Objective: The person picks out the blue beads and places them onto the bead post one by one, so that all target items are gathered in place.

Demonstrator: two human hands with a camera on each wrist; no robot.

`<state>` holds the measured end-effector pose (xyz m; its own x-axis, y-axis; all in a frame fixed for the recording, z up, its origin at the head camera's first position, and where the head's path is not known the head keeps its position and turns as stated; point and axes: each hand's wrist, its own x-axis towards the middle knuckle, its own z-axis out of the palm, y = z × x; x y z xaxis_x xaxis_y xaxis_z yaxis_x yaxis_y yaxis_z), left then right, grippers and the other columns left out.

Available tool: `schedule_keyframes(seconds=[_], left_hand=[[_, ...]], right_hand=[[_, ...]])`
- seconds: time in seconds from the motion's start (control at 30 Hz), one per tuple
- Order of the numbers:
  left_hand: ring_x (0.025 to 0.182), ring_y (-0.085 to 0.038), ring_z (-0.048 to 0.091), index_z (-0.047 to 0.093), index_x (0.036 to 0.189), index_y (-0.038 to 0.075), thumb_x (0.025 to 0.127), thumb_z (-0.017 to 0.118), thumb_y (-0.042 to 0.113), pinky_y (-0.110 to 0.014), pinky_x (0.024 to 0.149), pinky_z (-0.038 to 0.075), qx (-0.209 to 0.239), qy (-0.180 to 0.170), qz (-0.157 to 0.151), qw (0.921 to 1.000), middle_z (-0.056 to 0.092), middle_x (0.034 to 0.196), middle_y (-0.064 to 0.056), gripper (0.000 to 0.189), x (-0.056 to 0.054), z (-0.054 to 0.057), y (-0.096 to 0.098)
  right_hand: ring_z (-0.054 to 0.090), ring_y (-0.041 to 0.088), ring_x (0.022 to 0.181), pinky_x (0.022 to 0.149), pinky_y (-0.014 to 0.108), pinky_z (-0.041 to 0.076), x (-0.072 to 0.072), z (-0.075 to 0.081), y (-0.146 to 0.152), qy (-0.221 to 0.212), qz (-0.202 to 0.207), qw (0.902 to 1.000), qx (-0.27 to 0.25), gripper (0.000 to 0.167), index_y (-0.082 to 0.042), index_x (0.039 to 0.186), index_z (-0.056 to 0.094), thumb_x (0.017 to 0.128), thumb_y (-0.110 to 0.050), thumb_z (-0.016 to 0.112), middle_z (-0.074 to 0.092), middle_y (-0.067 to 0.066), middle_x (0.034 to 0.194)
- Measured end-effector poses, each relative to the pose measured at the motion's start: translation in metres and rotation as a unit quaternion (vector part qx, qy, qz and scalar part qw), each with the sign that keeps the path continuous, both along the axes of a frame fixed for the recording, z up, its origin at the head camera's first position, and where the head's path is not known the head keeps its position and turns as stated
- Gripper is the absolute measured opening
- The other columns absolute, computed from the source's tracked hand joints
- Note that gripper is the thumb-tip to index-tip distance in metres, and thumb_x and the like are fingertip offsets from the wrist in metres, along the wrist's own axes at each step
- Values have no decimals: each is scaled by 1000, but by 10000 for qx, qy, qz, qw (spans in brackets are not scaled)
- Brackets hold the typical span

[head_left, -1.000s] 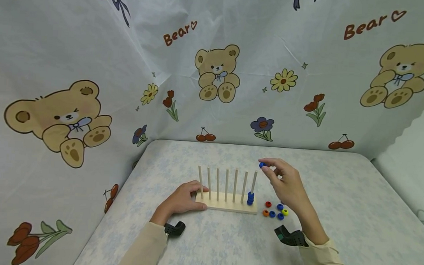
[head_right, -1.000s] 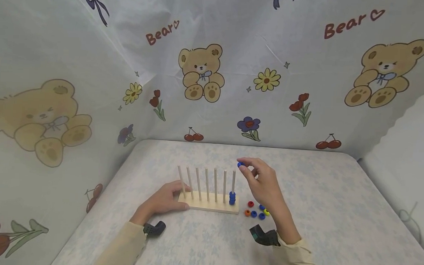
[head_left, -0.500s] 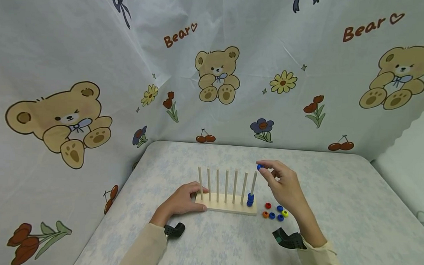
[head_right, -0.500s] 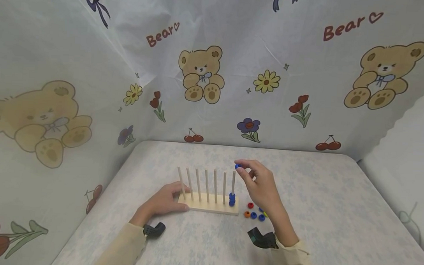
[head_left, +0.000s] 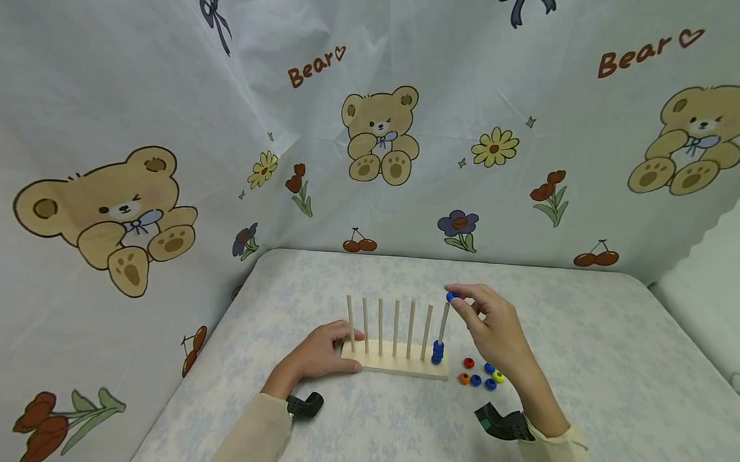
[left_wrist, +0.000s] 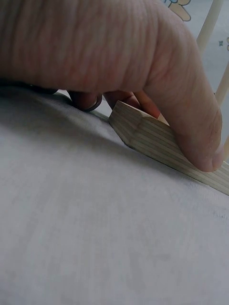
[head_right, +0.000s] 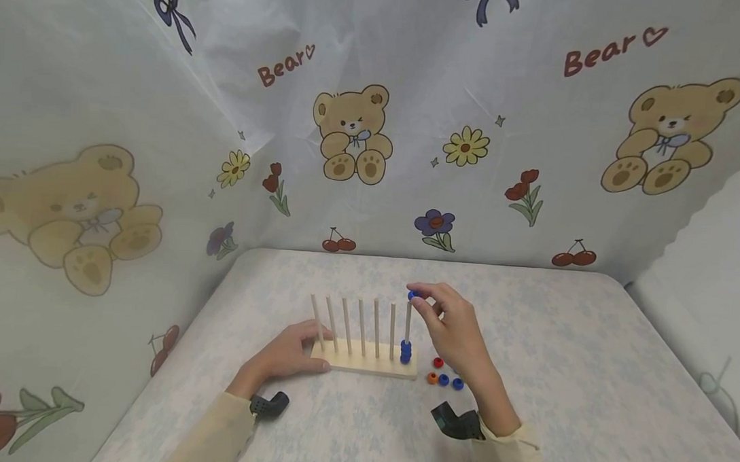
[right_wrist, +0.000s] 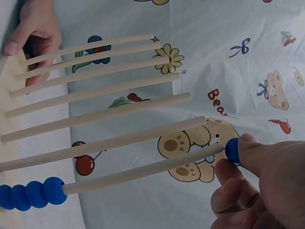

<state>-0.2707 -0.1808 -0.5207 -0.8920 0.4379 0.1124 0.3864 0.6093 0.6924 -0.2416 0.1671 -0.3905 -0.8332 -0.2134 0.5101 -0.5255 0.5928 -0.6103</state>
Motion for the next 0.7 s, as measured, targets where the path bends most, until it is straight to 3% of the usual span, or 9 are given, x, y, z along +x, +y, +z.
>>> schedule_keyframes(seconds=[0.3, 0.7], left_hand=[[106, -4, 57, 65, 119, 45, 75, 84, 54, -31, 96, 47, 30, -22, 25, 10000, 61, 118, 22, 49, 1, -2, 1], [101, -5, 55, 65, 119, 45, 75, 83, 57, -29, 92, 46, -23, 63, -2, 10000, 62, 115, 21, 48, 1, -3, 0]], right_hand=[[49, 8, 72, 57, 24, 40, 1, 0, -1, 150, 19, 9998, 102, 25, -16, 124, 70, 101, -18, 61, 70, 0, 109], [46, 7, 64, 52, 23, 38, 1, -3, -3, 72, 52, 9998, 176, 25, -17, 123, 70, 99, -17, 64, 66, -1, 103]])
